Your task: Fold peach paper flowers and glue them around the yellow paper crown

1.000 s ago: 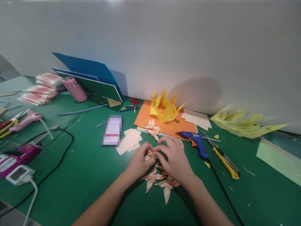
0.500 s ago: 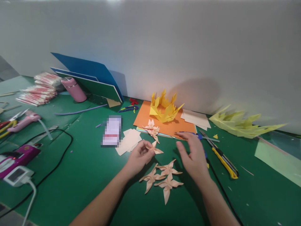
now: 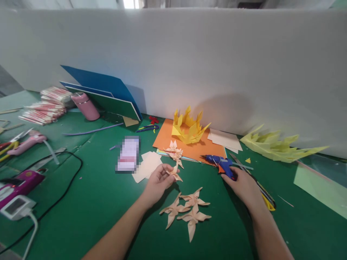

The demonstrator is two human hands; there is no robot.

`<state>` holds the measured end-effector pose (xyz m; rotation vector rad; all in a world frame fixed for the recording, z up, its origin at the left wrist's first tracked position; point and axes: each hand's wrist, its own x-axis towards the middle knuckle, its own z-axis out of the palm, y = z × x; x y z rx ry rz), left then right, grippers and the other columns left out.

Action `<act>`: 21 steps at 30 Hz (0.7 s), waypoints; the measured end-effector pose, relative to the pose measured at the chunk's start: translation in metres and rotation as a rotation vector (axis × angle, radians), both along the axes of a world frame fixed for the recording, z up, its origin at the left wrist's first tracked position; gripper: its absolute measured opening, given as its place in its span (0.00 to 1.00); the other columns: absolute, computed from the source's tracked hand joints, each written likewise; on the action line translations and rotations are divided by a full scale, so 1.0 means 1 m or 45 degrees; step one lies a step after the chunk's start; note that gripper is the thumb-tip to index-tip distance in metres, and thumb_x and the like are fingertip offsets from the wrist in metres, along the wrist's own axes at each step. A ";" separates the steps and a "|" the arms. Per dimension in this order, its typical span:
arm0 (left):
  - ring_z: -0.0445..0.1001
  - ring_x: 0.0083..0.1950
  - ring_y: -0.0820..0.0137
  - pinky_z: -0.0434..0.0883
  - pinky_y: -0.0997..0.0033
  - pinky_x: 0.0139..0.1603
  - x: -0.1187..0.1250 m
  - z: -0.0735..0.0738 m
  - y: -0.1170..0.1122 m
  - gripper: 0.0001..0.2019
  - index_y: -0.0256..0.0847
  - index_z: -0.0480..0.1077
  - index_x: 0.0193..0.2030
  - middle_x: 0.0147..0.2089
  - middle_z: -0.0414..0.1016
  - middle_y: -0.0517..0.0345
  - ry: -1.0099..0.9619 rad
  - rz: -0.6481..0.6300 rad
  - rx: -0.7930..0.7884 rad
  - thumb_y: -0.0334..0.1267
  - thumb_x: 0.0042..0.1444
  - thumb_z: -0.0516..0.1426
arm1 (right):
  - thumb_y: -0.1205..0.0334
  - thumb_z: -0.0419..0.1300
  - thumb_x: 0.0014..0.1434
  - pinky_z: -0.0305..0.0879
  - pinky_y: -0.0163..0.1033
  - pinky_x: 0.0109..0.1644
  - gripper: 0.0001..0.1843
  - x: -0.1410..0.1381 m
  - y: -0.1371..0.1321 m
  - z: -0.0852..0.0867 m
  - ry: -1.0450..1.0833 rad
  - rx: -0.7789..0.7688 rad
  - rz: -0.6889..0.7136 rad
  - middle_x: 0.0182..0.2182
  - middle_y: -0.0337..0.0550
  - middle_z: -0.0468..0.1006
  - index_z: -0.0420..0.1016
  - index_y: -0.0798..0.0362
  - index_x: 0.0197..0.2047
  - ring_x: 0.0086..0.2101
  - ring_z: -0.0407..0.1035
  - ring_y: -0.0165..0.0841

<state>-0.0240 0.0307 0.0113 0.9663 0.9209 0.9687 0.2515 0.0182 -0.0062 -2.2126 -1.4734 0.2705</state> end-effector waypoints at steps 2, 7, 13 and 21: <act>0.71 0.32 0.76 0.68 0.73 0.37 0.000 -0.002 0.000 0.20 0.41 0.62 0.35 0.38 0.75 0.58 0.013 0.020 0.034 0.48 0.42 0.64 | 0.55 0.59 0.40 0.64 0.44 0.35 0.13 0.000 0.000 0.007 0.160 -0.017 -0.060 0.27 0.48 0.79 0.74 0.52 0.31 0.29 0.71 0.44; 0.71 0.33 0.74 0.69 0.68 0.40 0.000 -0.004 0.000 0.19 0.42 0.60 0.35 0.37 0.74 0.59 0.047 -0.009 0.093 0.51 0.45 0.62 | 0.56 0.61 0.38 0.63 0.39 0.29 0.10 -0.017 -0.012 0.026 0.870 0.125 -0.022 0.21 0.38 0.75 0.69 0.49 0.27 0.23 0.67 0.35; 0.69 0.33 0.74 0.67 0.71 0.37 -0.001 -0.002 0.001 0.18 0.42 0.61 0.34 0.34 0.69 0.61 0.120 -0.057 0.115 0.51 0.46 0.61 | 0.56 0.64 0.40 0.53 0.32 0.18 0.12 -0.045 -0.023 0.031 1.476 -0.099 0.253 0.14 0.36 0.68 0.68 0.54 0.20 0.15 0.58 0.25; 0.64 0.32 0.73 0.65 0.72 0.35 0.001 -0.006 0.002 0.10 0.42 0.61 0.35 0.33 0.62 0.62 0.281 -0.108 0.332 0.44 0.53 0.55 | 0.48 0.68 0.37 0.53 0.31 0.15 0.24 -0.038 -0.013 0.026 1.487 0.168 0.004 0.16 0.37 0.72 0.72 0.57 0.33 0.14 0.58 0.25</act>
